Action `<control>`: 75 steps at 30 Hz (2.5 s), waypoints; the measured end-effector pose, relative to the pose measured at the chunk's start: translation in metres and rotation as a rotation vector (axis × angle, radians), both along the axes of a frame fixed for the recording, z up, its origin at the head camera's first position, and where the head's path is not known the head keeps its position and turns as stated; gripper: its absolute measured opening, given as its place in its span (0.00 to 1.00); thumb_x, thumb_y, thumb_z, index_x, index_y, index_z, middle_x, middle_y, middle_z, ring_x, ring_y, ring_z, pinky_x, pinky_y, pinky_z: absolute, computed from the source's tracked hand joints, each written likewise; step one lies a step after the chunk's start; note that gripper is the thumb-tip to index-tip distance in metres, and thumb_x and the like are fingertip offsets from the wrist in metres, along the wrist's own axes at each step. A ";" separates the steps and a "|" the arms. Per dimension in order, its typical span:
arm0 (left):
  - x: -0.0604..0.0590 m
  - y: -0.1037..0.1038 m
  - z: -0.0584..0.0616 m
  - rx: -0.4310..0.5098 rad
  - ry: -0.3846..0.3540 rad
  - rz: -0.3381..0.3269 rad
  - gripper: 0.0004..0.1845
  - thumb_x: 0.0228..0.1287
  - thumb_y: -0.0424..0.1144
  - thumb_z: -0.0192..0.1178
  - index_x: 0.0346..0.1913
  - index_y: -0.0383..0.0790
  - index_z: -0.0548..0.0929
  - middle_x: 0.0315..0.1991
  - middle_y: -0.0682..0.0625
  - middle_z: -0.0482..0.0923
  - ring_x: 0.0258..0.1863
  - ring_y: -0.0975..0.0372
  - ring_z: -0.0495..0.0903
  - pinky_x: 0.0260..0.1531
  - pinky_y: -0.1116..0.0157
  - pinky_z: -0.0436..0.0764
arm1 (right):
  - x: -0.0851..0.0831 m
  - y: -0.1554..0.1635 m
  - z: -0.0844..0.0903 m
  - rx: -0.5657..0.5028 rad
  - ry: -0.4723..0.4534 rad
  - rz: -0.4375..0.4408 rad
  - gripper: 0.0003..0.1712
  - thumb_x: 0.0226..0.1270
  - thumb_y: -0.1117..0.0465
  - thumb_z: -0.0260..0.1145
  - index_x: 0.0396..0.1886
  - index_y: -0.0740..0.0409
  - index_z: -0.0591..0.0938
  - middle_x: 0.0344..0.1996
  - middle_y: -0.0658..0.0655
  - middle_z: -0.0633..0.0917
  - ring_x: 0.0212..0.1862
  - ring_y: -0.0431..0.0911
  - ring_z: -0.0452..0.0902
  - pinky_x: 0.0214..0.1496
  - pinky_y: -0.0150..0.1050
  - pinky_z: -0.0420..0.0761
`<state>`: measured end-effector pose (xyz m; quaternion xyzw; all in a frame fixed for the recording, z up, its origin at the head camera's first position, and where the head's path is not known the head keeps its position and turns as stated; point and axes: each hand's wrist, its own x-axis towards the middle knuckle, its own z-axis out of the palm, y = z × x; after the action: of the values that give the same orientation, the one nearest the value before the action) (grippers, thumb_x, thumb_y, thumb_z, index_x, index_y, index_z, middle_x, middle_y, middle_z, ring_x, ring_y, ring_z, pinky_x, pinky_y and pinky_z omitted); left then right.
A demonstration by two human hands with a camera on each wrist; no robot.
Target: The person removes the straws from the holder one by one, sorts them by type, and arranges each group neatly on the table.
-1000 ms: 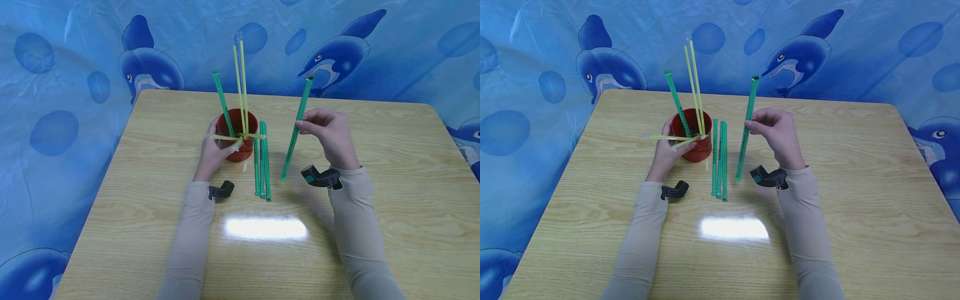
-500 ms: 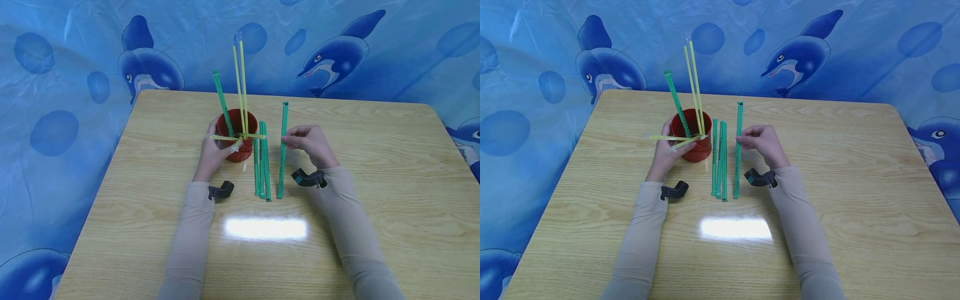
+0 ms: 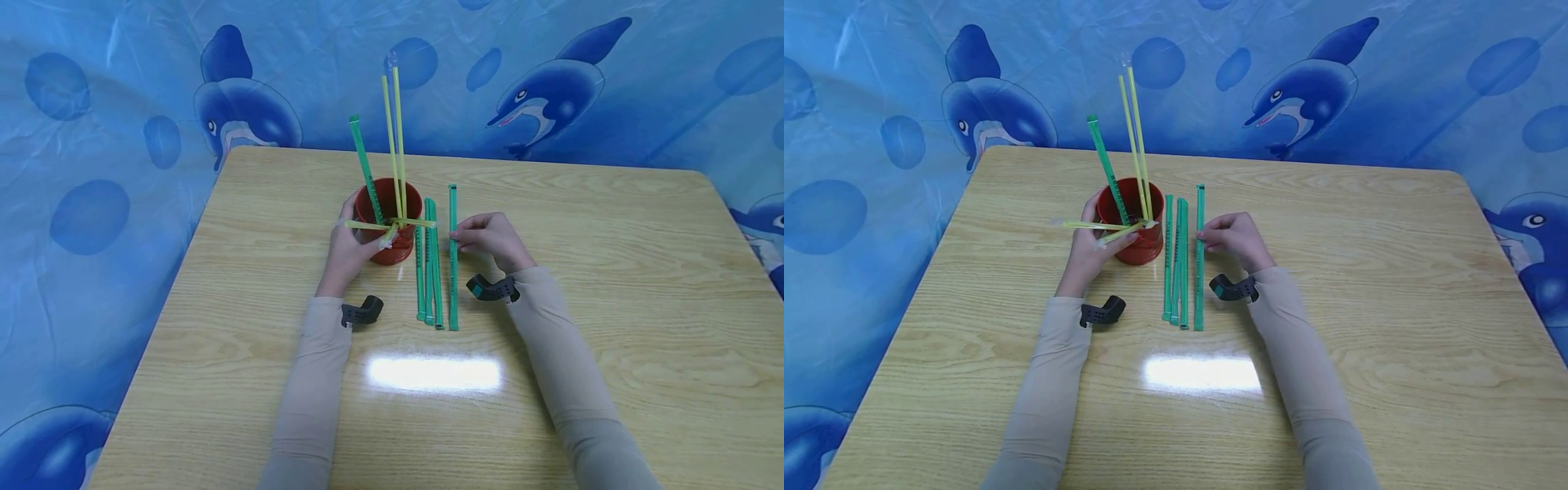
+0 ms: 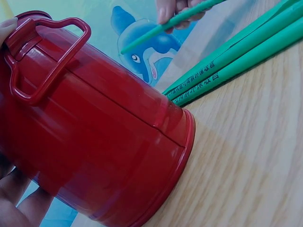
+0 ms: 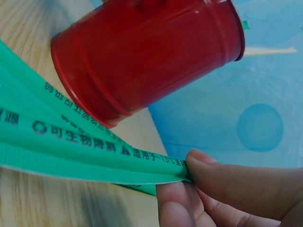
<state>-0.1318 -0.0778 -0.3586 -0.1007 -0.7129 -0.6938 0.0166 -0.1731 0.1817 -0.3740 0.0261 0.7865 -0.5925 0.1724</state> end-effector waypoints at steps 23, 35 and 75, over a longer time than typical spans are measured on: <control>0.000 0.000 0.000 -0.015 -0.004 0.003 0.45 0.52 0.30 0.67 0.71 0.36 0.55 0.66 0.42 0.63 0.65 0.58 0.62 0.60 0.61 0.70 | -0.007 -0.007 -0.021 0.083 -0.028 0.036 0.13 0.63 0.67 0.64 0.41 0.76 0.80 0.24 0.53 0.84 0.24 0.40 0.80 0.31 0.32 0.83; 0.000 0.000 0.000 -0.007 -0.001 -0.002 0.45 0.53 0.30 0.67 0.71 0.36 0.54 0.66 0.42 0.62 0.65 0.58 0.61 0.60 0.61 0.70 | -0.007 -0.009 -0.022 0.128 -0.016 0.044 0.13 0.63 0.67 0.65 0.41 0.76 0.81 0.24 0.54 0.85 0.23 0.39 0.81 0.30 0.32 0.83; 0.000 0.000 0.001 0.036 0.021 -0.024 0.45 0.51 0.29 0.66 0.71 0.34 0.54 0.66 0.39 0.62 0.65 0.54 0.63 0.60 0.60 0.70 | -0.004 -0.012 -0.008 0.263 0.094 0.001 0.11 0.61 0.63 0.68 0.37 0.69 0.84 0.28 0.60 0.85 0.26 0.44 0.81 0.32 0.33 0.83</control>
<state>-0.1313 -0.0781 -0.3580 -0.1162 -0.6987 -0.7057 0.0179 -0.1769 0.1697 -0.3820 0.0205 0.8647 -0.4845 0.1308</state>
